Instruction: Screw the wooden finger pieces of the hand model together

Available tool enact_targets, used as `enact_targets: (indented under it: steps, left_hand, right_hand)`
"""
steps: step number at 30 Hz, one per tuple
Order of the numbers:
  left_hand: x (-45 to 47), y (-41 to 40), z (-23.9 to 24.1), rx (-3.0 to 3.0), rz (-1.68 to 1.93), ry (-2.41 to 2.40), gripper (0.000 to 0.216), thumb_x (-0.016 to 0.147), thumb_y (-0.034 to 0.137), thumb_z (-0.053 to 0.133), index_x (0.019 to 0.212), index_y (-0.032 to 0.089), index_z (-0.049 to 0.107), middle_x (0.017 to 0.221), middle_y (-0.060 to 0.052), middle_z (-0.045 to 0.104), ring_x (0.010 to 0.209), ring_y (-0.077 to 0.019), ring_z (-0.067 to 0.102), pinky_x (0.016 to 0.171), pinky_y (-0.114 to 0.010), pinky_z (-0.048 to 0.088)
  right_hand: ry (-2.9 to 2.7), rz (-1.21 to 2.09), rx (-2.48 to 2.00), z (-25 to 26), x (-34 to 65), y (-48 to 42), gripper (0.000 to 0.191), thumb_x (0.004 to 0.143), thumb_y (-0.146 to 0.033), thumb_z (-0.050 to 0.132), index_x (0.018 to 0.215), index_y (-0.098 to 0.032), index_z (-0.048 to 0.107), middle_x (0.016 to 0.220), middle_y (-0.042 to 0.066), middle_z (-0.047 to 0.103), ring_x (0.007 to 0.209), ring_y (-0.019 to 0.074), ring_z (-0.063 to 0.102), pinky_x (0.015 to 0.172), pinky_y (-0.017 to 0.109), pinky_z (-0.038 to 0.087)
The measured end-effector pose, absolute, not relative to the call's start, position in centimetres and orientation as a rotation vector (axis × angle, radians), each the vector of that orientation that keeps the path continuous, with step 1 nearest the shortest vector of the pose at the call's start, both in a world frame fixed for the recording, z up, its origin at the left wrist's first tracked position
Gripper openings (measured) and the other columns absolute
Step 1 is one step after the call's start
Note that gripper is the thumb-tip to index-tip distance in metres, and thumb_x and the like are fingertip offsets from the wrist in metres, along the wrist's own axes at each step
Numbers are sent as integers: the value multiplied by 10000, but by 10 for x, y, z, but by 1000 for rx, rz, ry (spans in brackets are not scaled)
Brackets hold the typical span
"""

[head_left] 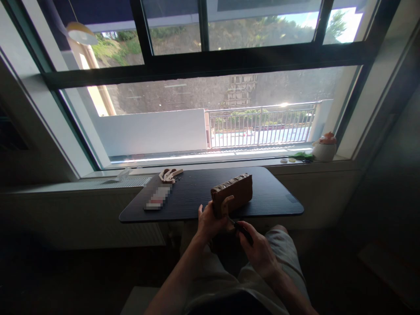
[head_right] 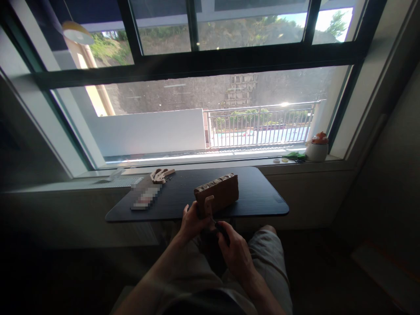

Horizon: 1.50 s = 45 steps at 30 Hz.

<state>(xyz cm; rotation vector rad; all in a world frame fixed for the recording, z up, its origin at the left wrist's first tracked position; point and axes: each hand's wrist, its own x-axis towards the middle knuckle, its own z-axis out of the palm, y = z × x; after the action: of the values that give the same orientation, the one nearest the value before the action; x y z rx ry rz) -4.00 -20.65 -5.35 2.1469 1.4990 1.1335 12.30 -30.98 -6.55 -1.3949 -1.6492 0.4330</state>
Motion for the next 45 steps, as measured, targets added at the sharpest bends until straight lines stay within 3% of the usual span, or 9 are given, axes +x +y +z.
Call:
enact_targets:
  steps: [9, 19, 39, 45]
  left_hand:
    - [-38, -206, -54, 2138, 1165, 1501, 481, 650, 333, 700, 1068, 241, 481, 995, 4, 687, 998, -221, 621, 1105, -486, 174]
    - [-38, -205, -58, 2155, 1202, 1477, 472, 667, 327, 693, 1080, 229, 485, 1000, 2, 681, 994, -221, 624, 1102, -488, 189]
    - [-38, -207, -54, 2135, 1150, 1488, 476, 676, 327, 688, 1091, 238, 471, 1018, -1, 681, 1017, -230, 613, 1109, -498, 151]
    - [-38, -206, -57, 2141, 1149, 1501, 461, 667, 316, 697, 1065, 241, 478, 988, 12, 673, 1001, -228, 619, 1107, -486, 169]
  right_hand:
    - [-1798, 55, -1626, -74, 123, -323, 409, 934, -370, 336, 1221, -193, 566, 1027, 66, 692, 893, 215, 669, 722, 293, 524]
    - [-1794, -30, -1640, -82, 118, -320, 457, 950, -385, 287, 1209, -156, 586, 956, 80, 707, 825, 218, 683, 691, 294, 531]
    - [-1790, 3, -1627, -74, 120, -319, 418, 944, -362, 323, 1206, -163, 581, 1042, 60, 688, 903, 206, 667, 734, 289, 528]
    - [-1911, -250, -1644, -85, 121, -316, 418, 956, -314, 305, 1253, -152, 551, 1023, 62, 692, 730, 190, 682, 578, 280, 507]
